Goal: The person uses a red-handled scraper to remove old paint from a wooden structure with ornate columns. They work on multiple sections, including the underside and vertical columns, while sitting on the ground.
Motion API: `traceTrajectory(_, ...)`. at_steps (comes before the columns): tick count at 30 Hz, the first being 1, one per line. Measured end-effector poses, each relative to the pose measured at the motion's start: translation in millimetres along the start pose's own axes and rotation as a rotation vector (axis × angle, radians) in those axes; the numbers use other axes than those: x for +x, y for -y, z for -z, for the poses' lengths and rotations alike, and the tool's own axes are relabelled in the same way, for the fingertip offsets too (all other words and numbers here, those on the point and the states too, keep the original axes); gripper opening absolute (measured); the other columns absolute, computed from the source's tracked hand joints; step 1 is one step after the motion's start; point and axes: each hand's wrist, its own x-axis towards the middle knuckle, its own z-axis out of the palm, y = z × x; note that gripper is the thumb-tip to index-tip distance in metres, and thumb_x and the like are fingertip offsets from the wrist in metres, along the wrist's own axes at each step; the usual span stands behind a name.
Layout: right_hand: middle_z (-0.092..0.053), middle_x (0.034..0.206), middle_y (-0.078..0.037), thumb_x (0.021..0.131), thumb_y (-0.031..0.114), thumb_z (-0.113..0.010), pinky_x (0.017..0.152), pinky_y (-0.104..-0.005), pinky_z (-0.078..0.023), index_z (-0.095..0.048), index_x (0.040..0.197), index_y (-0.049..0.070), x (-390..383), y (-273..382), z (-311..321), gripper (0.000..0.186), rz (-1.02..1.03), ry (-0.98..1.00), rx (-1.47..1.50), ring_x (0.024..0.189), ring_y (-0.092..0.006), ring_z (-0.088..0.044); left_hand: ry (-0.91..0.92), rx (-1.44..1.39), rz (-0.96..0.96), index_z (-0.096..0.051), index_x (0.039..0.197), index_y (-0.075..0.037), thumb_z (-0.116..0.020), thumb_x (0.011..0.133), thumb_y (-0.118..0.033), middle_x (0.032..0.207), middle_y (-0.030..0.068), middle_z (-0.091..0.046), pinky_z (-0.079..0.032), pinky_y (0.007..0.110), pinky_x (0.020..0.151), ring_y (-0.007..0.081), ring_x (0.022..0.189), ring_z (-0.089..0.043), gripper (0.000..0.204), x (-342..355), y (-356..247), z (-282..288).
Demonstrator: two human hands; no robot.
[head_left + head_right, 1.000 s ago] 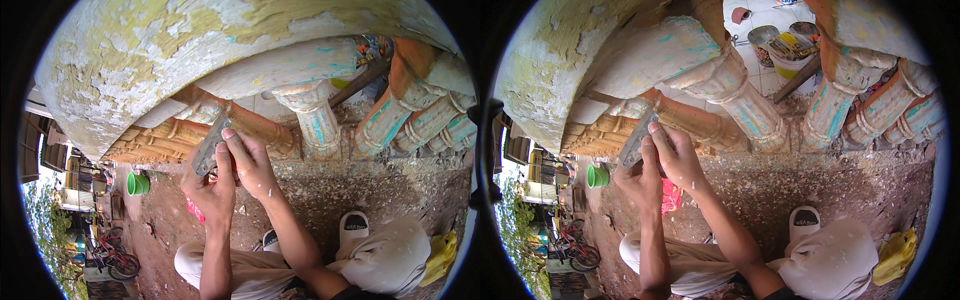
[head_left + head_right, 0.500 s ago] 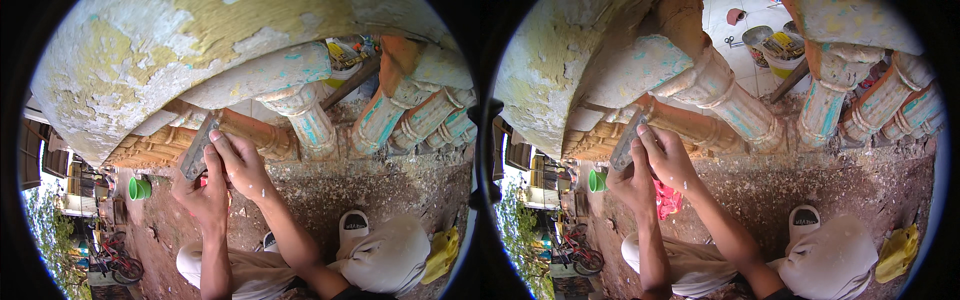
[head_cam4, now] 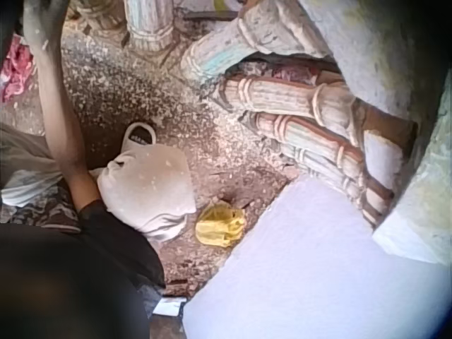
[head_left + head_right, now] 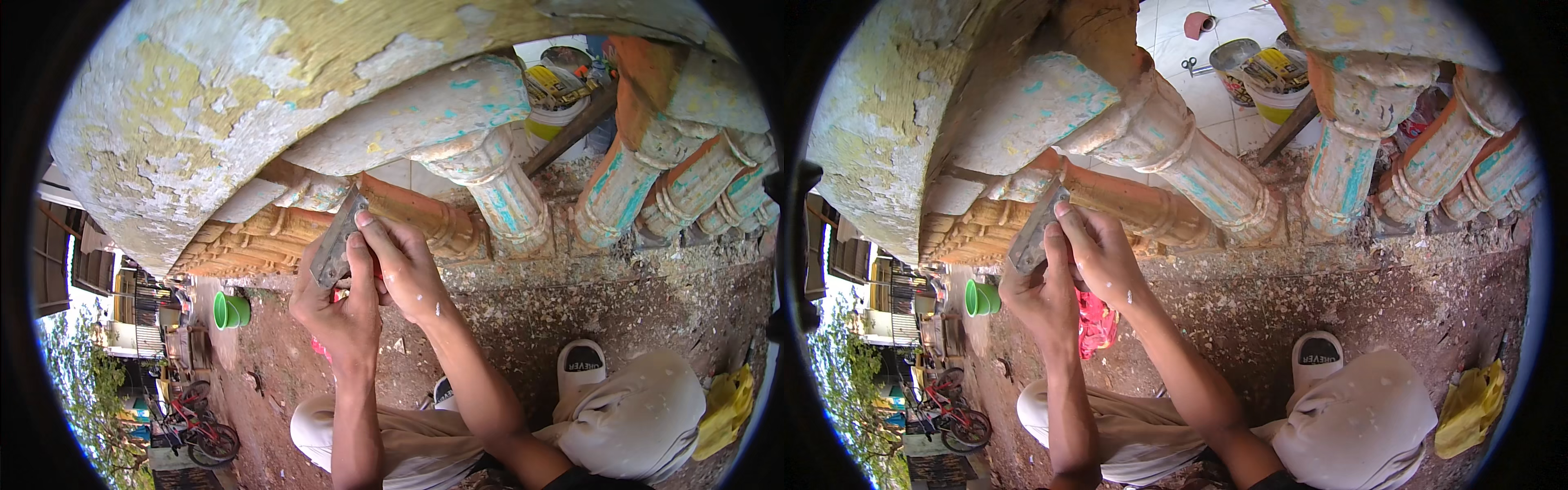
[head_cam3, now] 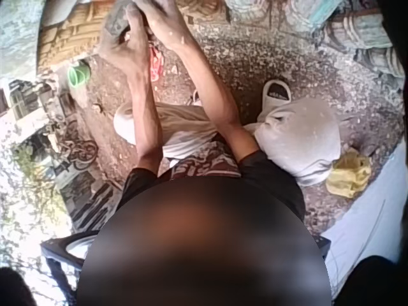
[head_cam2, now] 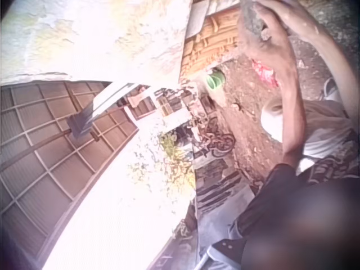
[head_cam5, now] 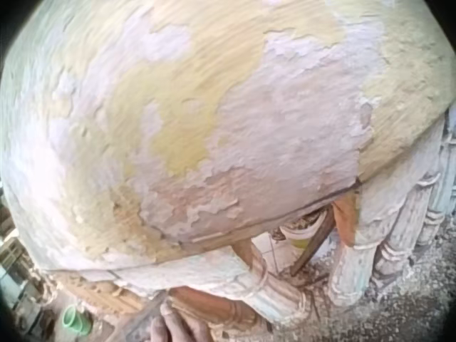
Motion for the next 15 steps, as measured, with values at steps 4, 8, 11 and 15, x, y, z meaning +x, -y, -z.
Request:
traceTrajectory(4, -0.049, 0.065, 0.009, 0.112, 0.037, -0.056, 0.04, -0.0221, -0.026, -0.064, 0.087, 0.01, 3, -1, 4, 0.037, 0.002, 0.03, 0.019, 0.05, 0.0005, -0.037, 0.025, 0.008, 0.096, -0.077, 0.106, 0.005, -0.073, 0.098, -0.007, 0.095, 0.0119, -0.076, -0.054, 0.03, 0.071, 0.0138, 0.081, -0.069, 0.015, 0, 1, 0)
traceTrajectory(8, -0.048, 0.063, 0.009, 0.112, 0.035, -0.055, 0.04, -0.0227, -0.027, -0.064, 0.088, 0.009, 7, 8, -1, 0.037, 0.029, 0.028, -0.046, 0.05, 0.0, -0.038, -0.004, -0.019, 0.079, -0.076, 0.106, 0.006, -0.073, 0.098, -0.008, 0.093, 0.0103, -0.076, -0.053, 0.028, 0.069, 0.0115, 0.079, -0.068, 0.016, 7, -3, -5)
traceTrajectory(11, -0.049, 0.063, 0.008, 0.112, 0.035, -0.055, 0.04, -0.0228, -0.027, -0.063, 0.087, 0.008, 16, 20, -10, 0.038, 0.151, 0.086, -0.164, 0.049, -0.0005, -0.039, -0.094, -0.12, 0.099, -0.076, 0.105, 0.006, -0.073, 0.099, -0.008, 0.091, 0.0079, -0.075, -0.051, 0.025, 0.065, 0.008, 0.076, -0.065, 0.016, 14, -10, -7)
traceTrajectory(15, -0.049, 0.062, 0.007, 0.113, 0.034, -0.054, 0.039, -0.0228, -0.027, -0.062, 0.084, 0.008, 12, 33, -8, 0.04, 0.064, 0.115, -0.167, 0.047, -0.001, -0.039, -0.108, -0.094, 0.128, -0.077, 0.104, 0.006, -0.074, 0.099, -0.008, 0.088, 0.0051, -0.074, -0.05, 0.022, 0.061, 0.0055, 0.074, -0.064, 0.015, 14, -18, -5)
